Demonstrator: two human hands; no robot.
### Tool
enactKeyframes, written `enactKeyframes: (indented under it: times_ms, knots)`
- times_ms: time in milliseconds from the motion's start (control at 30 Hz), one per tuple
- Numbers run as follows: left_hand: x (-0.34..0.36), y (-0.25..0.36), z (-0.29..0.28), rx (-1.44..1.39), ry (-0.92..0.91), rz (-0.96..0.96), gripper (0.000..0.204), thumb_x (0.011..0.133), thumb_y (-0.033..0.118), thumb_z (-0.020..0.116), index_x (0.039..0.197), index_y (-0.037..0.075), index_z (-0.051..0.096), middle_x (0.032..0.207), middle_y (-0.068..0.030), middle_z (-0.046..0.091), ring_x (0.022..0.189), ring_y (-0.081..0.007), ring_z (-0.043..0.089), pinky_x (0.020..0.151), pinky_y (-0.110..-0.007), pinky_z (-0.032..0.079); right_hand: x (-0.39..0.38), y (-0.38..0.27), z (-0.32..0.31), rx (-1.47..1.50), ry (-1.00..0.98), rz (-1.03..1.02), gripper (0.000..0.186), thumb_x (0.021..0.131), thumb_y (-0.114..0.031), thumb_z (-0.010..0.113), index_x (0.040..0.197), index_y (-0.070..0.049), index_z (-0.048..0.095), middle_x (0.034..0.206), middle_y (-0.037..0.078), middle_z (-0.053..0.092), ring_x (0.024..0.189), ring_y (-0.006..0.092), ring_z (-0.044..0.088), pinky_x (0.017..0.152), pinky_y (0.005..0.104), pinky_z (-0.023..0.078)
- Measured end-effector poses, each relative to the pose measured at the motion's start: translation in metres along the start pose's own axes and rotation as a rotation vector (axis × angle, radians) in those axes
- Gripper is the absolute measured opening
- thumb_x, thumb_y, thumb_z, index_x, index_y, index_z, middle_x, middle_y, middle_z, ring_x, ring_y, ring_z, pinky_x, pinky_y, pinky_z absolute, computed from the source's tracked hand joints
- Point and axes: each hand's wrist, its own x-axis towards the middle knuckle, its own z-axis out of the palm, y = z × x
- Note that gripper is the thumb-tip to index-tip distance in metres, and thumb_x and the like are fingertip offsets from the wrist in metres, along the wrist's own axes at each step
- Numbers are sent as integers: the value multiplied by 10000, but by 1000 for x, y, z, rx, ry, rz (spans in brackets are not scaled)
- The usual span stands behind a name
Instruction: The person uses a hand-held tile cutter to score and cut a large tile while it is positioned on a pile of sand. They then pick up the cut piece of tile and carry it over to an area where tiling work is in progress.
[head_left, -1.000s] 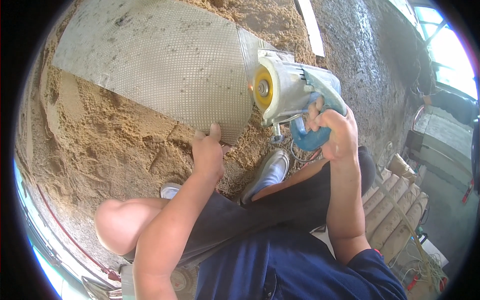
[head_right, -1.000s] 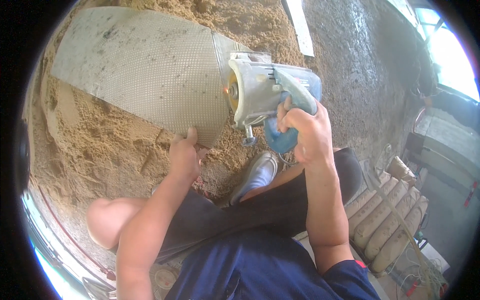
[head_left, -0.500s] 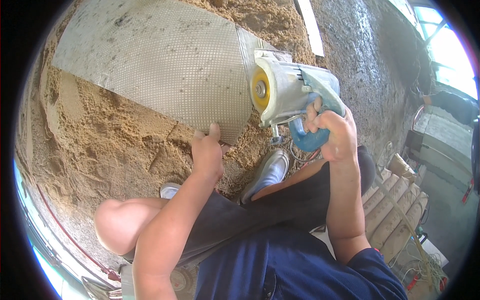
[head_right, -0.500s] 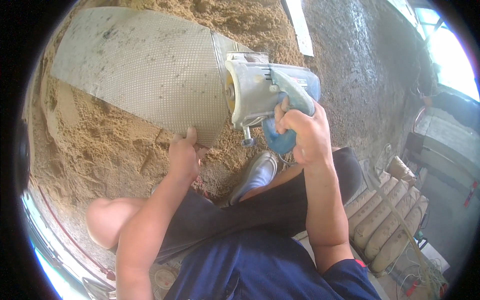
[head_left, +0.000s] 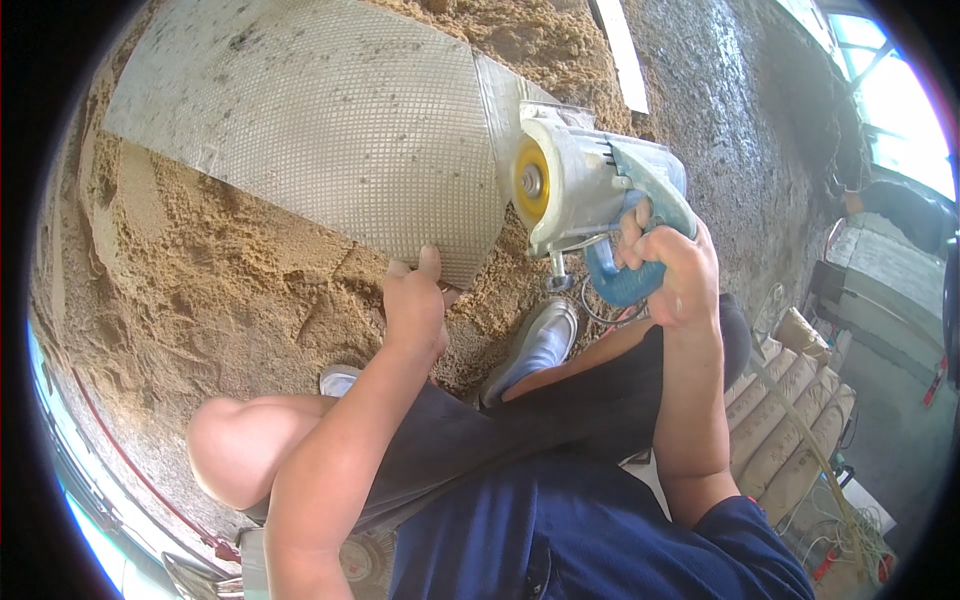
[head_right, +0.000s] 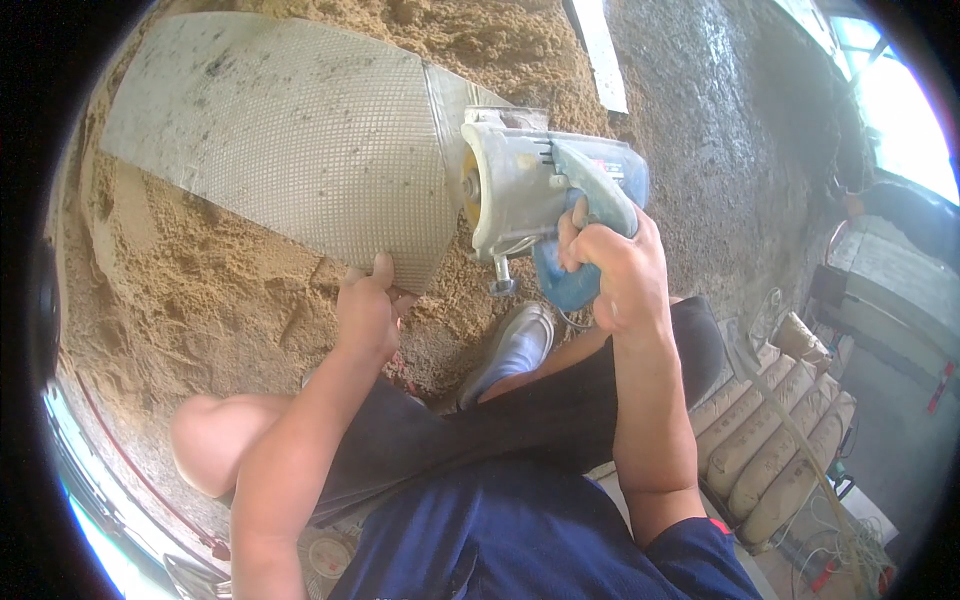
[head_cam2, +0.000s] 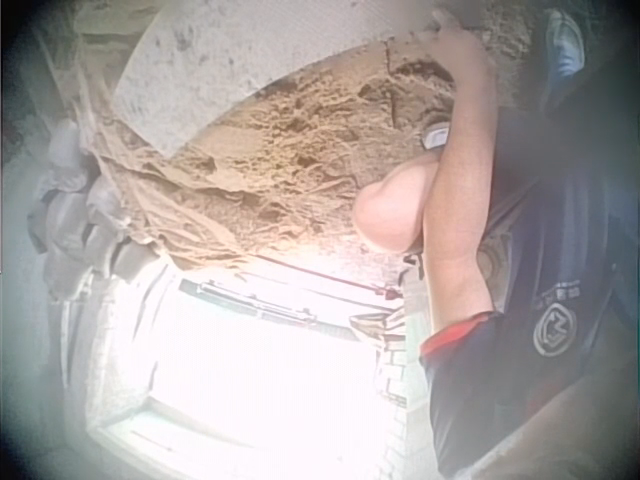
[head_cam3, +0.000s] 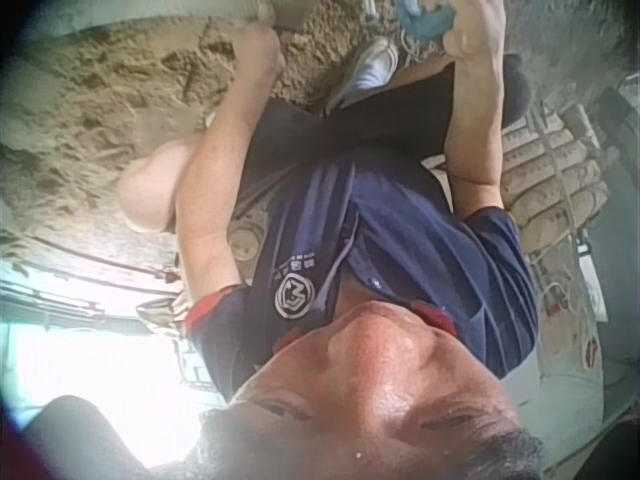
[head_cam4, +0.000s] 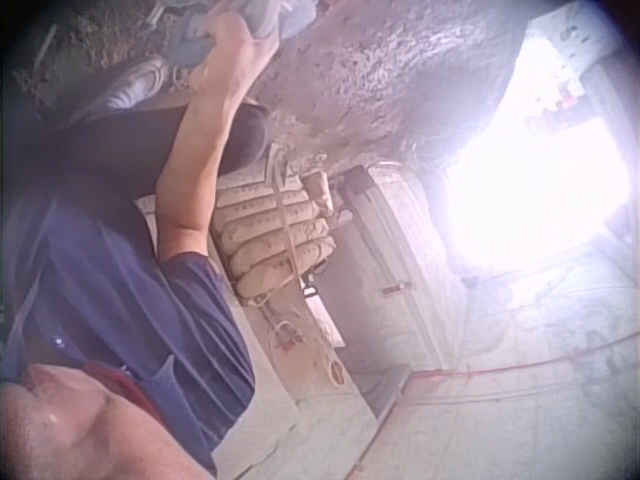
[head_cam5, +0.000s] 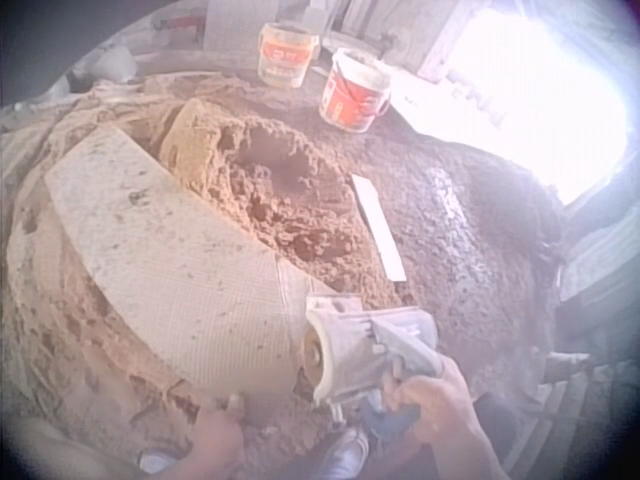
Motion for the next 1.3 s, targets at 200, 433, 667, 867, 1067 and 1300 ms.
enactKeyframes:
  times_ms: [200, 433, 667, 867, 1067, 1300]
  knots:
    - [0, 0, 2, 4, 16, -10, 329, 1052, 162, 432, 1288, -66, 409, 1284, -216, 545, 1150, -332, 600, 973, -481, 518, -1, -2, 5, 30, -20, 19, 169, 658, 12, 518, 822, -26, 538, 710, 64, 503, 623, 154, 456, 630, 302, 384]
    - [1, -1, 0, 10, 10, -3, 344, 1053, 165, 427, 1316, -56, 403, 1290, -209, 547, 1160, -337, 594, 992, -491, 503, -1, -3, 5, 43, 37, 19, 156, 644, 38, 516, 785, -19, 549, 686, 66, 507, 608, 157, 457, 608, 289, 376]
    - [2, -1, -1, -6, -24, 11, 338, 1054, 165, 423, 1312, -52, 413, 1289, -200, 554, 1141, -323, 604, 981, -487, 507, -2, -2, -2, 33, 61, 7, 170, 643, 42, 513, 797, -16, 556, 688, 71, 519, 602, 158, 468, 602, 288, 382]
    - [2, -1, 0, 24, 24, -14, 351, 1052, 178, 432, 1313, -57, 414, 1303, -205, 543, 1154, -328, 595, 985, -495, 498, -5, -2, 3, 19, 49, 37, 144, 654, 24, 518, 791, -16, 544, 680, 76, 520, 605, 149, 461, 601, 275, 372]
    - [3, -3, -1, 21, 23, -19, 359, 1050, 179, 443, 1314, -62, 415, 1313, -209, 537, 1165, -333, 590, 986, -499, 494, -4, -1, 3, -27, 12, 36, 131, 654, 11, 521, 781, -18, 535, 679, 76, 521, 614, 146, 455, 602, 272, 364]
    - [3, -2, -1, 20, 27, -23, 357, 1049, 173, 441, 1326, -51, 410, 1314, -201, 539, 1162, -331, 591, 992, -497, 492, -4, -2, 1, -22, 42, 28, 138, 646, 20, 518, 776, -20, 538, 675, 70, 517, 612, 148, 462, 598, 273, 366]
